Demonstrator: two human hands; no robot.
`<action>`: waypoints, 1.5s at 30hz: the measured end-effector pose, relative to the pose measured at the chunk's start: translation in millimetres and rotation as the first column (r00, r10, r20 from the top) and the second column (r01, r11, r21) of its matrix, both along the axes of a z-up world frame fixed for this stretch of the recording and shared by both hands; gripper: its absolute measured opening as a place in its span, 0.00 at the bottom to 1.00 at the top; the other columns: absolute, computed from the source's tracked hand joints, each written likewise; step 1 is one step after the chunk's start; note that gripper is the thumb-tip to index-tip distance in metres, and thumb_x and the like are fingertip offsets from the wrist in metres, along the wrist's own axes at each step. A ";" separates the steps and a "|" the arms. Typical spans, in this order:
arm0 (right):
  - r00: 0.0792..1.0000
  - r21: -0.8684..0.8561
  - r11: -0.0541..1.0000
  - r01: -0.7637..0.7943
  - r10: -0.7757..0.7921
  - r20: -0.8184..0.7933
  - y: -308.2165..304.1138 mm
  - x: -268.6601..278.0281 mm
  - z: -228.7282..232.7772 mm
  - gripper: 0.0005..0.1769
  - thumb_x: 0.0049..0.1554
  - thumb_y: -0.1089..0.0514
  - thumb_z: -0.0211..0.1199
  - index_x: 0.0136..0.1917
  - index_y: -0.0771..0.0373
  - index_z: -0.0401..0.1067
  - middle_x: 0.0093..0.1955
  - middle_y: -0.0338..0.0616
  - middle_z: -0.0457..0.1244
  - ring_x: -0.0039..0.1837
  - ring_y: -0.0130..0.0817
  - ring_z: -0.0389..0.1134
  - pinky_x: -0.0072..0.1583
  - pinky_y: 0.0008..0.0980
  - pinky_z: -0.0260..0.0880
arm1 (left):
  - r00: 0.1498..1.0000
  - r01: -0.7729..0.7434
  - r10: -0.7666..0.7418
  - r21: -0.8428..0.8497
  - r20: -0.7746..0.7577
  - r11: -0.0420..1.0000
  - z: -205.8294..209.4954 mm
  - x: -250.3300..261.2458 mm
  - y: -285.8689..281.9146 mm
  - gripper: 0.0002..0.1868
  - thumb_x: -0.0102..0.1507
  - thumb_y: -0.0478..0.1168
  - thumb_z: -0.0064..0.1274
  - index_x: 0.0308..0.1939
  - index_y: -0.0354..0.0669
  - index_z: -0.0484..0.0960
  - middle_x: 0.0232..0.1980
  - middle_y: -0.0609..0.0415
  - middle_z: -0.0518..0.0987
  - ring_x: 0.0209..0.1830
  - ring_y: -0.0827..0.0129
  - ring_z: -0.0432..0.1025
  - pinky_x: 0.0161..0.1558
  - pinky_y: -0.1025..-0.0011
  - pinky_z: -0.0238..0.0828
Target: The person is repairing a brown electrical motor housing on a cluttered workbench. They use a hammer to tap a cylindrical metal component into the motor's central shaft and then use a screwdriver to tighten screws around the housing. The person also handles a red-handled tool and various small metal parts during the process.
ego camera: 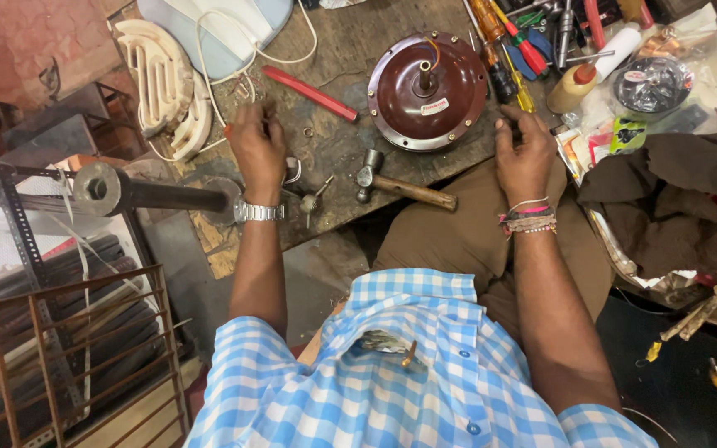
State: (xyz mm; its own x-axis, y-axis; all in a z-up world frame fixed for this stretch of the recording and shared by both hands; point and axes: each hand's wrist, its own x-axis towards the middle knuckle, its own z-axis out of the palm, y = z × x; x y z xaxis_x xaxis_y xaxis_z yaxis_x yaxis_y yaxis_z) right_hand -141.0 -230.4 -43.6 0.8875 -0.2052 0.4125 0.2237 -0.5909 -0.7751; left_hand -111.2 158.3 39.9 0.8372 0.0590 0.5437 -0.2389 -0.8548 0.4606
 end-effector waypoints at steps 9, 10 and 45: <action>0.999 0.014 1.000 -0.007 0.007 -0.050 3.0 -1.7 11.1 0.09 0.62 0.66 0.65 0.56 0.67 0.78 0.49 0.55 0.69 0.48 0.48 0.72 0.50 0.40 0.71 | 0.875 0.354 -0.094 0.496 -0.474 0.793 -42.0 -30.1 -22.6 0.13 0.48 0.48 0.61 0.32 0.48 0.85 0.35 0.46 0.82 0.40 0.51 0.78 0.37 0.45 0.67; 0.999 0.029 1.000 -0.011 0.013 -0.041 3.9 -2.7 12.4 0.09 0.62 0.66 0.65 0.56 0.67 0.77 0.50 0.55 0.69 0.49 0.48 0.72 0.51 0.40 0.71 | 0.883 0.345 -0.086 0.511 -0.462 0.787 -45.9 -31.9 -22.1 0.10 0.51 0.45 0.59 0.34 0.49 0.85 0.38 0.47 0.82 0.42 0.51 0.77 0.39 0.45 0.66; 0.975 -0.031 0.980 -0.197 0.199 0.098 46.0 -19.0 91.5 0.18 0.57 0.71 0.70 0.61 0.64 0.76 0.54 0.49 0.66 0.56 0.43 0.71 0.57 0.36 0.72 | 0.649 -0.175 -0.752 -0.985 -0.117 0.002 -68.3 7.5 -192.7 0.07 0.64 0.28 0.59 0.45 0.34 0.79 0.39 0.52 0.84 0.37 0.74 0.78 0.43 0.75 0.76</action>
